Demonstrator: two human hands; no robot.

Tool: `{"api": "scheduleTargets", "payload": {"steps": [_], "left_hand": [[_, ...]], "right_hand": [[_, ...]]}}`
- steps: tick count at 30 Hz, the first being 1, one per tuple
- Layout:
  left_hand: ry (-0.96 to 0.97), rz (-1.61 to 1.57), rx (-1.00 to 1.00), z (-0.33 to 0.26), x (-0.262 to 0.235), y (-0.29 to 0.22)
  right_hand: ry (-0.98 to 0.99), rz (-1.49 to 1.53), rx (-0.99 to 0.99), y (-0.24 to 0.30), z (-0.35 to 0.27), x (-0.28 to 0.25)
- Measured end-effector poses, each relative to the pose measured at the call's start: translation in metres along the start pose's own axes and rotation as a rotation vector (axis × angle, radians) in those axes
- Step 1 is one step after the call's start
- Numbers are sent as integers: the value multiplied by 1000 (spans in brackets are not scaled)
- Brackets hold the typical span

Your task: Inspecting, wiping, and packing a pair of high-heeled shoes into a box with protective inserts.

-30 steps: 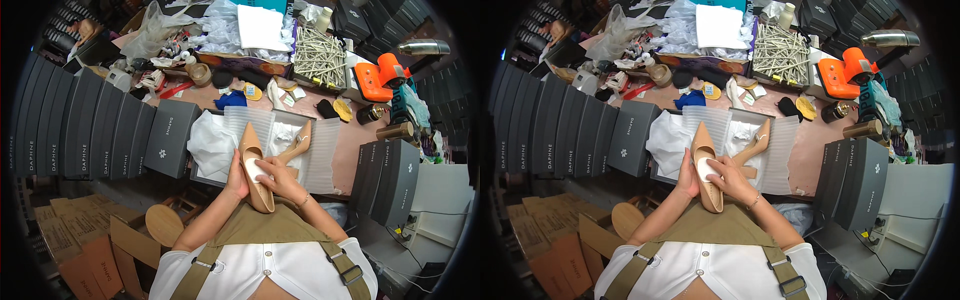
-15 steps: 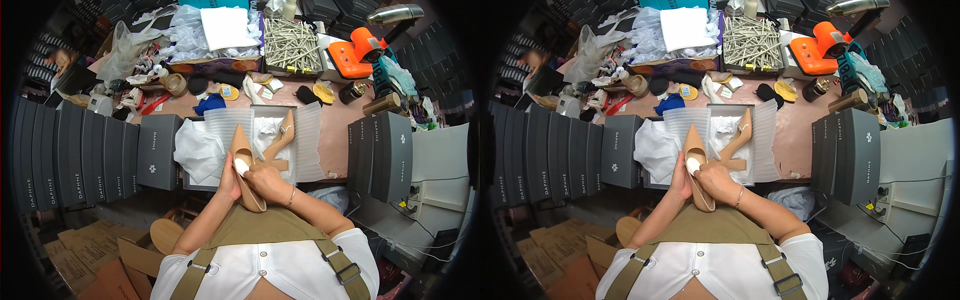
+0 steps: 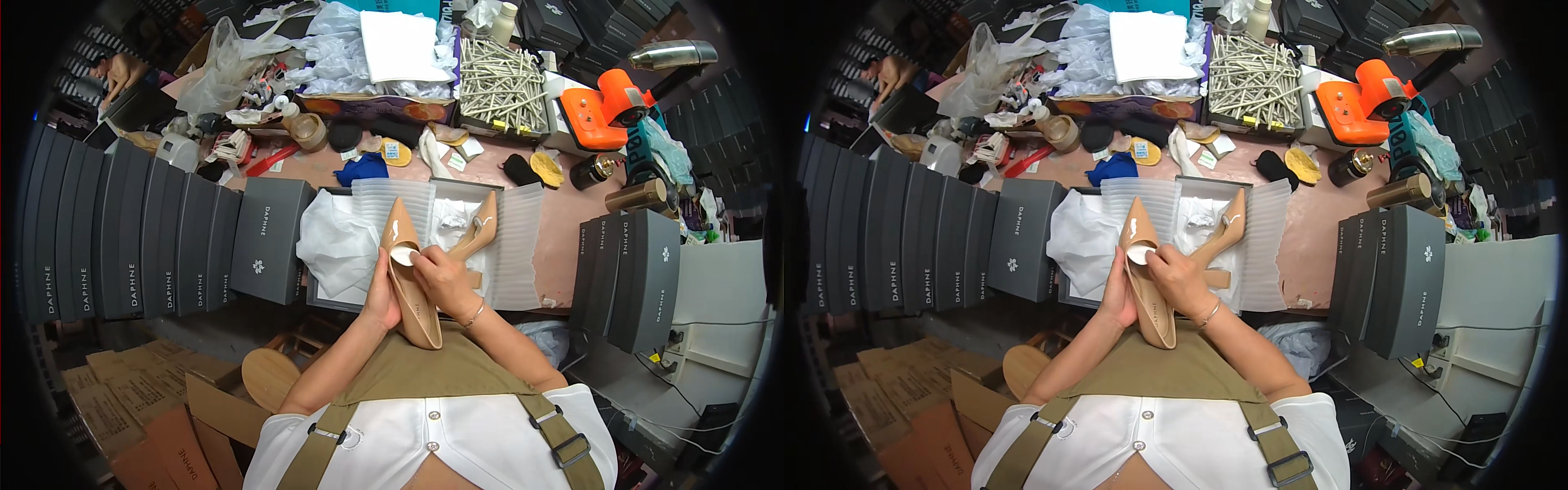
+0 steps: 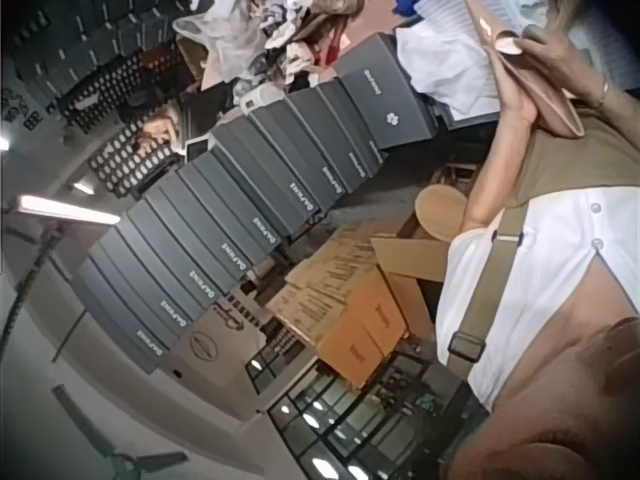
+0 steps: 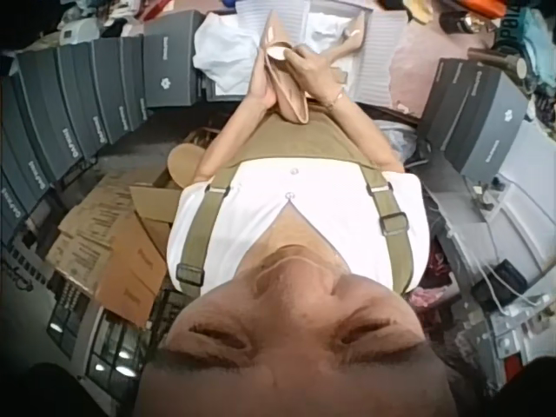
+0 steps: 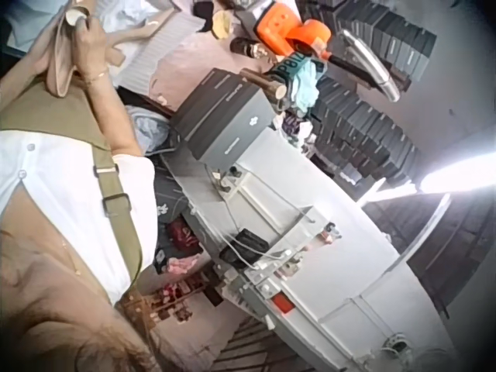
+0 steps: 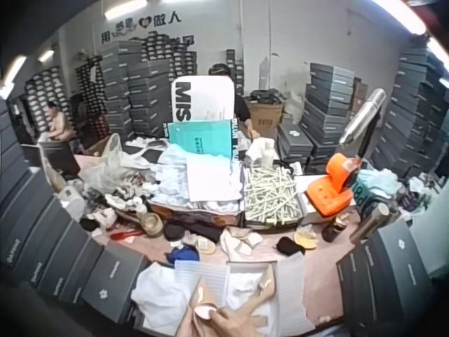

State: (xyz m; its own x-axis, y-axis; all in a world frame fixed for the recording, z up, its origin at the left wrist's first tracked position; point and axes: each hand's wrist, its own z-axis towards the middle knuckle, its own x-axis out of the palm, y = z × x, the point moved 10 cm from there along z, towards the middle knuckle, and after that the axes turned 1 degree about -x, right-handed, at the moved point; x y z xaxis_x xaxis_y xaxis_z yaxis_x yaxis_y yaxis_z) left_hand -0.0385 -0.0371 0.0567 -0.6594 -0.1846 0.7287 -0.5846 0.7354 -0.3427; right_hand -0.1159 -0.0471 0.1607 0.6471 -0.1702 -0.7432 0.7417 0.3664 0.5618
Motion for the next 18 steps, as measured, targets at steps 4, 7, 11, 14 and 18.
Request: {"api": "scheduleTargets", "payload": {"steps": [4,7,11,14,18], "left_hand": [[3,7,-35,12,-13,6],[-13,20,-26,8,-13,9],[-24,3,-38,11,-8,8],[-124,78,-89,3,-31,8],[-135,58,-118,3,-35,4]], "right_hand": [[236,-107,-12,10,-8,26],[278,-121,19,4,-1,36],[138,51,74,-25,13,37],[101,190,314,-67,2,6],[379,-190,199,-112,-35,49]]}}
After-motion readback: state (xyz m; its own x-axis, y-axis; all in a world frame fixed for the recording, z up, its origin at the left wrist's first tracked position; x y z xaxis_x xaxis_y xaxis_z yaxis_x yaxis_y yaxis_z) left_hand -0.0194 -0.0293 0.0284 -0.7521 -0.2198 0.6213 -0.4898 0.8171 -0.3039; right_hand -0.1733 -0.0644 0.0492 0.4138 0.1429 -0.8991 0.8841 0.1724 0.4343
